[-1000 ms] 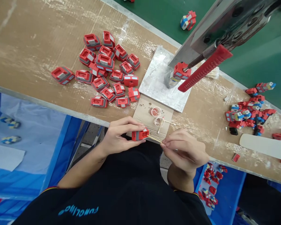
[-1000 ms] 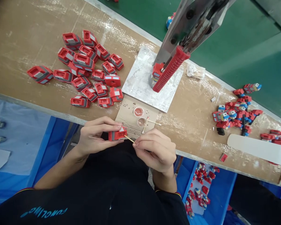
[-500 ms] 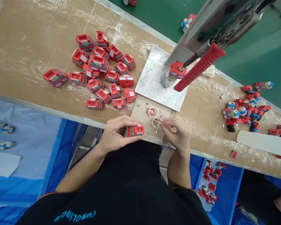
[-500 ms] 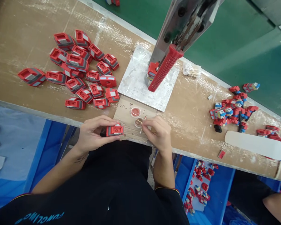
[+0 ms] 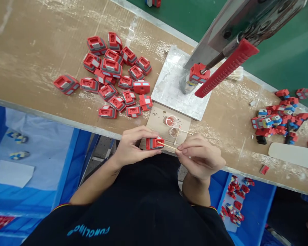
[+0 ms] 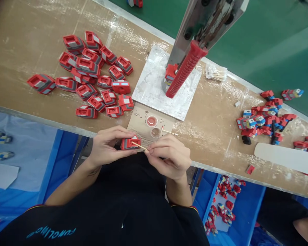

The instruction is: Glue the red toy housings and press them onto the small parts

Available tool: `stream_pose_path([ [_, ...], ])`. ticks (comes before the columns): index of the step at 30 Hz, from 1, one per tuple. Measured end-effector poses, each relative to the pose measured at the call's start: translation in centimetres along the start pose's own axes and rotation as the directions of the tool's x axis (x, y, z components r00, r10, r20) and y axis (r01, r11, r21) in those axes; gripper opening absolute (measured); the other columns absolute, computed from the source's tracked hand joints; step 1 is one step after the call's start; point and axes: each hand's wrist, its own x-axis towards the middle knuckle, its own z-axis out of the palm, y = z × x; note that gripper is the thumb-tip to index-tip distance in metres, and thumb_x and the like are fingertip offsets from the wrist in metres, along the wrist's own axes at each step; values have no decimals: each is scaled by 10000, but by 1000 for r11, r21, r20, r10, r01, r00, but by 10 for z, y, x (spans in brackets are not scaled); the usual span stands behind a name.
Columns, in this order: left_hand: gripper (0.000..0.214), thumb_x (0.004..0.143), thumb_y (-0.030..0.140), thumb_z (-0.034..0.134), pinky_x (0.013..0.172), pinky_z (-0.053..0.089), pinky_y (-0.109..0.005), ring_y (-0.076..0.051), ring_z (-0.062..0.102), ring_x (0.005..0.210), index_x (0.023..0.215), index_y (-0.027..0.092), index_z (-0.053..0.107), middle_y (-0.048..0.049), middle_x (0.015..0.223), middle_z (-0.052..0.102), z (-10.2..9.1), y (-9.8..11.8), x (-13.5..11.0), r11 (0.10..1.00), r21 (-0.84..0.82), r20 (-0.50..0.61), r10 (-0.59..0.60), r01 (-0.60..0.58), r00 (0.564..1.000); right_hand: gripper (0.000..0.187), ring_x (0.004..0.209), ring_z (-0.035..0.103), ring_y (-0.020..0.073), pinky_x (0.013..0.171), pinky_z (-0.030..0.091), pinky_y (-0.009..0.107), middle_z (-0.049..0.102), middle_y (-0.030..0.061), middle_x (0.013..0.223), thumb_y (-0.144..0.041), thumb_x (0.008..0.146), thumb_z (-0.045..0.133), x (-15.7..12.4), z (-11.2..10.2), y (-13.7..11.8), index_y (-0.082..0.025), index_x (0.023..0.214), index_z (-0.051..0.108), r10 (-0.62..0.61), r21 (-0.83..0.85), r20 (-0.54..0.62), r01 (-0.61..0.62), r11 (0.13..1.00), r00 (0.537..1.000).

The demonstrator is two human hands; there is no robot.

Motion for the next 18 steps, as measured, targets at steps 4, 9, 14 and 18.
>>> stream_pose_path([
  [4,339,766,290,973,729,662,-259,-188,792,785,1044,171,820,-100,916,830,-1,2,0,1000,2,-14,13,-13,1000,211,588,708,155,534,576,299,770,-9,725,-36,858,784,0,0,1,-223,873,688,-8,6,6,8,1000,1000],
  [9,342,757,267,976,724,666,-259,-188,795,790,1052,187,822,-89,929,828,-3,4,-1,999,32,-10,11,-11,1000,240,588,704,160,537,575,305,778,-18,737,-21,842,778,-1,-3,0,-244,907,717,4,0,-1,-4,1000,1000],
  [14,356,753,248,975,723,666,-252,-182,793,795,1070,203,821,-69,932,818,-7,8,0,997,68,-10,42,-41,999,217,572,700,158,520,562,301,763,-22,707,-46,852,790,-3,-5,2,-239,859,692,31,-12,-5,-31,999,999],
  [18,349,775,225,958,746,670,-253,-177,789,810,1095,204,819,-72,960,817,-9,11,2,990,117,16,84,-85,996,216,580,704,156,530,560,299,766,-12,719,-36,849,790,-5,-7,4,-227,858,690,35,13,-2,-35,999,999],
])
